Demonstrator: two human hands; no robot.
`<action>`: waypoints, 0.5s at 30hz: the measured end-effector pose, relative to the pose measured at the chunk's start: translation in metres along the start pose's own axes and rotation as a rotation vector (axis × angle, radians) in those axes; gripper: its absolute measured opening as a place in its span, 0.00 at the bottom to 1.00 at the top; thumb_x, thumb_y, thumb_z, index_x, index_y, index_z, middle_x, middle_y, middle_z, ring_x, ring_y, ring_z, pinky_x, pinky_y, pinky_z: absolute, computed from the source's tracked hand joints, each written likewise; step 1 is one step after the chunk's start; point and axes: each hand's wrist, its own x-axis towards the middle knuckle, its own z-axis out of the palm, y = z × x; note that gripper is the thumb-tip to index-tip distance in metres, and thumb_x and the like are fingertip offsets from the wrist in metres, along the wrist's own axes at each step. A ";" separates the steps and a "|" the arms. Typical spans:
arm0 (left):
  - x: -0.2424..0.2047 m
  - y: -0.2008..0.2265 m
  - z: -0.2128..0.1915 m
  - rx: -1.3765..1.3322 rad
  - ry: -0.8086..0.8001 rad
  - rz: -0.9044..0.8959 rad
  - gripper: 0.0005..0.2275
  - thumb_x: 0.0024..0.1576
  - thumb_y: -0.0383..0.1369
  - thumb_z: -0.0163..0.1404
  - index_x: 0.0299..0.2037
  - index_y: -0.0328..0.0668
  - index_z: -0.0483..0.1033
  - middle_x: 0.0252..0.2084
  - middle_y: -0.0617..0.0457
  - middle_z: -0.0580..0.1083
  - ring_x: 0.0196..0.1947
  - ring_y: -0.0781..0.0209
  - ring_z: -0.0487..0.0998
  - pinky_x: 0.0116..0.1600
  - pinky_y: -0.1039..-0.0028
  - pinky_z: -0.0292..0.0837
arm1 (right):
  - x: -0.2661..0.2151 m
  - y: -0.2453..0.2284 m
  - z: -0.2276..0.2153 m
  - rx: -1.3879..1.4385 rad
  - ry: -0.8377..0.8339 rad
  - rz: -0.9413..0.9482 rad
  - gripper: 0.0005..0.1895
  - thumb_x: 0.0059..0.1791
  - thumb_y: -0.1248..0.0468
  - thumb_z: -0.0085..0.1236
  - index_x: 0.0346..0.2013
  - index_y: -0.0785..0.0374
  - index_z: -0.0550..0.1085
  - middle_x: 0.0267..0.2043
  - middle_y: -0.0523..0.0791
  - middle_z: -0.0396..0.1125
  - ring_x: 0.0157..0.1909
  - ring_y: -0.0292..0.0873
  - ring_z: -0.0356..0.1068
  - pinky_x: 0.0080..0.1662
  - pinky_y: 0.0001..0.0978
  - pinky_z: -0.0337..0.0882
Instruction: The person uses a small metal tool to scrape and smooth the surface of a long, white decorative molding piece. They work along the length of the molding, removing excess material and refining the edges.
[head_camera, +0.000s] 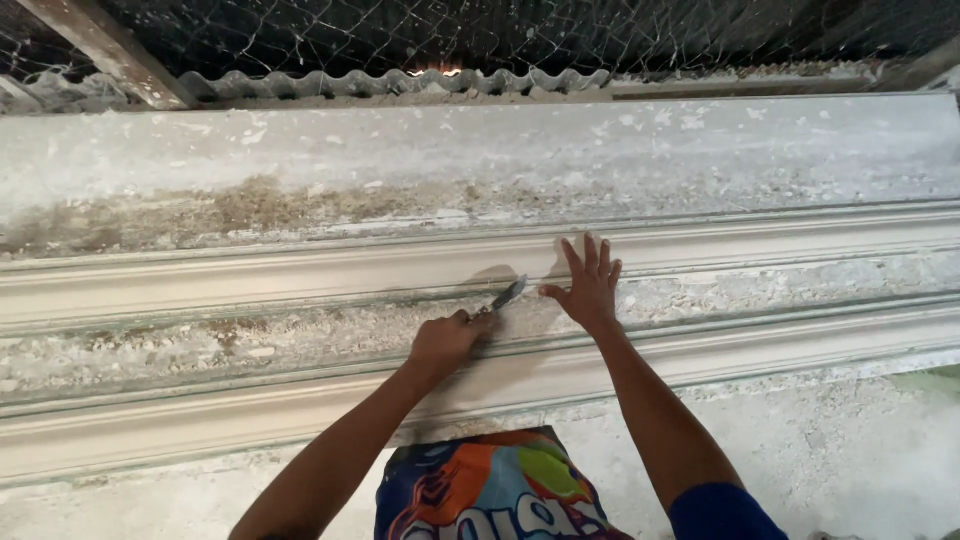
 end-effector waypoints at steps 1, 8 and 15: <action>0.003 0.002 0.004 -0.001 0.002 0.010 0.15 0.66 0.37 0.41 0.62 0.63 0.68 0.51 0.43 0.74 0.43 0.34 0.83 0.43 0.46 0.79 | -0.001 0.002 0.002 0.012 -0.006 0.000 0.55 0.40 0.26 0.56 0.78 0.34 0.50 0.82 0.49 0.36 0.82 0.61 0.29 0.73 0.70 0.37; -0.007 -0.022 0.011 0.083 -0.052 -0.005 0.14 0.64 0.42 0.44 0.58 0.71 0.72 0.51 0.48 0.74 0.42 0.37 0.83 0.42 0.48 0.80 | -0.001 0.001 0.002 0.033 0.002 -0.001 0.56 0.40 0.26 0.56 0.78 0.36 0.51 0.82 0.50 0.37 0.81 0.62 0.30 0.73 0.70 0.37; 0.007 0.028 -0.014 -0.041 -0.072 0.008 0.17 0.66 0.36 0.37 0.63 0.67 0.70 0.53 0.43 0.74 0.47 0.33 0.82 0.47 0.45 0.78 | 0.001 0.005 0.000 0.034 0.011 -0.001 0.58 0.37 0.26 0.59 0.77 0.35 0.52 0.82 0.49 0.38 0.81 0.62 0.32 0.72 0.70 0.39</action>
